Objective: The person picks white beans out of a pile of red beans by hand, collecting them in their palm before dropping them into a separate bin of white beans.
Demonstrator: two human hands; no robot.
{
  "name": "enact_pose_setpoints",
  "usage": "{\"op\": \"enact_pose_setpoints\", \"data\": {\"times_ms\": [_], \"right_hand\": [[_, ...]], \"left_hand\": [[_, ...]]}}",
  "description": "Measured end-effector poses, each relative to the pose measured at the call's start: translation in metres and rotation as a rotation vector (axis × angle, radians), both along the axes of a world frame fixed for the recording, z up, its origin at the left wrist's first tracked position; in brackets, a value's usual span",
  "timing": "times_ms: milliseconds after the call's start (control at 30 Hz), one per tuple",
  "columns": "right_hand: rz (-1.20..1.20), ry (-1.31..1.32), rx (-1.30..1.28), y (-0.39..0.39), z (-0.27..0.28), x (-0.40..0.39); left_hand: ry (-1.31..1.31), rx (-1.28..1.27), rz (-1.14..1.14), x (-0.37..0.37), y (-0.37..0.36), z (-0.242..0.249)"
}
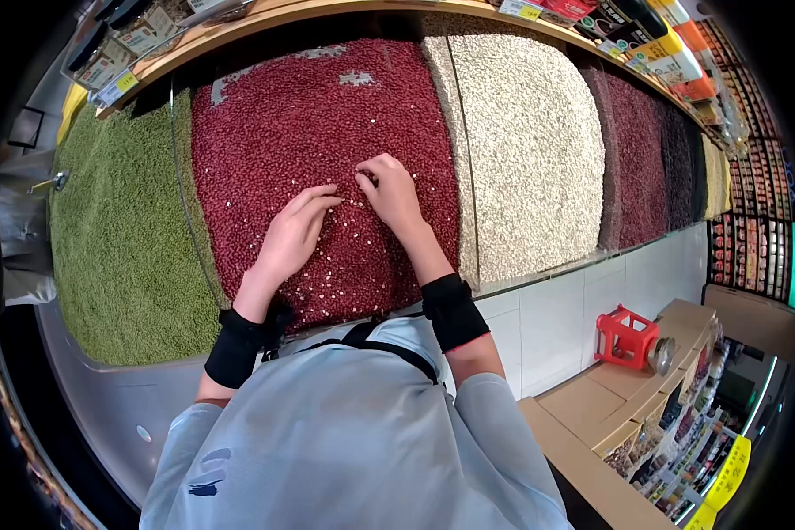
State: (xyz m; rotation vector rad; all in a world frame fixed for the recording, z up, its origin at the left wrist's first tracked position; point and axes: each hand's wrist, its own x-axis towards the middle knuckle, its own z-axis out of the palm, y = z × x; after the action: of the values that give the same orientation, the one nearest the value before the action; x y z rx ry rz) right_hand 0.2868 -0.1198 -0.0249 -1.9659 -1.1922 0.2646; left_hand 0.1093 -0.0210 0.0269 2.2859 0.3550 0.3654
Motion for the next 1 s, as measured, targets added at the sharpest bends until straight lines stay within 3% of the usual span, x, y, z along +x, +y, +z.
{"op": "enact_pose_setpoints", "data": {"times_ms": [300, 400, 467, 600, 667, 800, 1000], "right_hand": [[-0.034, -0.101, -0.001, 0.007, 0.001, 0.002], [-0.23, 0.381, -0.027, 0.0, 0.016, 0.002], [-0.185, 0.385, 0.115, -0.009, 0.007, 0.005], [-0.071, 0.43, 0.059, -0.026, 0.012, -0.004], [0.042, 0.217, -0.095, -0.029, 0.019, -0.011], [0.127, 0.037, -0.12, -0.031, 0.01, -0.014], [0.159, -0.081, -0.184, -0.026, 0.008, -0.016]], "left_hand": [[-0.054, -0.003, 0.065, -0.021, 0.002, -0.004], [-0.052, -0.017, 0.078, -0.027, 0.002, -0.005], [-0.049, -0.027, 0.084, -0.03, 0.002, -0.005], [-0.025, -0.063, 0.072, -0.034, -0.002, -0.005], [-0.024, -0.073, 0.069, -0.036, -0.003, -0.005], [-0.017, -0.094, 0.065, -0.037, -0.007, -0.007], [-0.029, -0.084, 0.059, -0.038, -0.007, -0.008]]}}
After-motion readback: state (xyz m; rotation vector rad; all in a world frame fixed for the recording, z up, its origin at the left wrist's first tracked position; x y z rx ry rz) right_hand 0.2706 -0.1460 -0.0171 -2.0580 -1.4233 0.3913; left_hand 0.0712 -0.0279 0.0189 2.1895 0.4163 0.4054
